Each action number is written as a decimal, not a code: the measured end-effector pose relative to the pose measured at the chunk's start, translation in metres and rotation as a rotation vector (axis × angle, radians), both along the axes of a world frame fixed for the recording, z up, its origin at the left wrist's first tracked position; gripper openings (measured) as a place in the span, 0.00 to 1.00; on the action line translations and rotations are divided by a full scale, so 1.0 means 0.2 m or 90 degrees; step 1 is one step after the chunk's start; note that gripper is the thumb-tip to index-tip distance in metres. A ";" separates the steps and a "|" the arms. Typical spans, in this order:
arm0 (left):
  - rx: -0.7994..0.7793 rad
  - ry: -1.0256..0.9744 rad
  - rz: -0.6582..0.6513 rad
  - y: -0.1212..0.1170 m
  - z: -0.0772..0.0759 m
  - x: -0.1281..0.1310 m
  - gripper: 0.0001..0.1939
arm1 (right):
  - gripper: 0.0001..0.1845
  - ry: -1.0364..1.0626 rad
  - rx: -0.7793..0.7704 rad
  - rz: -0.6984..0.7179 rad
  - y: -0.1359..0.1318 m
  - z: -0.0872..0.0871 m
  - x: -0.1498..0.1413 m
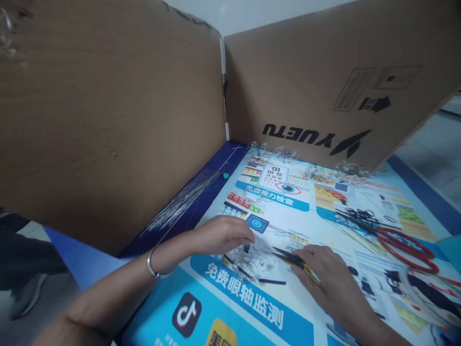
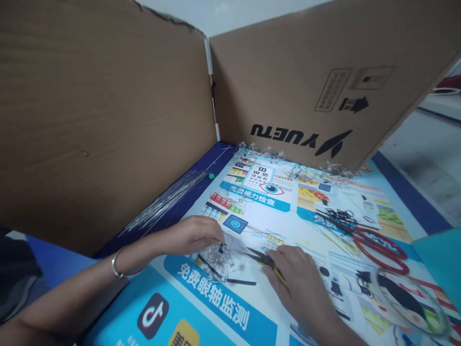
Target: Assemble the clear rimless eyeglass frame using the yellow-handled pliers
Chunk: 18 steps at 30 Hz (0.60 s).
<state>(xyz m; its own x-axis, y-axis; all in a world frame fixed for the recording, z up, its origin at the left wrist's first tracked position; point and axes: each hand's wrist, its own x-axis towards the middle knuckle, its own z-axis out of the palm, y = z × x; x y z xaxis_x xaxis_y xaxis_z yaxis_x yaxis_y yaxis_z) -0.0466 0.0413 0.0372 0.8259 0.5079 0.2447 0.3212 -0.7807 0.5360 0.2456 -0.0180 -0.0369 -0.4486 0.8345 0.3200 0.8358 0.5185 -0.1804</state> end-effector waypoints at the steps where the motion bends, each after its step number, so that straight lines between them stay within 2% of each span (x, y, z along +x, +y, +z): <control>1: -0.004 0.009 -0.001 0.00 0.01 -0.01 0.10 | 0.15 -0.012 0.001 -0.002 0.00 0.00 0.00; 8: -0.034 0.061 -0.017 0.02 0.06 -0.04 0.09 | 0.18 -0.056 0.022 -0.017 -0.03 0.01 0.01; 13: -0.038 0.098 0.029 0.02 0.08 -0.06 0.10 | 0.19 -0.045 0.039 -0.024 -0.05 0.02 0.02; 18: -0.069 0.118 0.101 0.01 0.08 -0.12 0.09 | 0.15 0.021 0.073 0.015 -0.04 0.03 0.02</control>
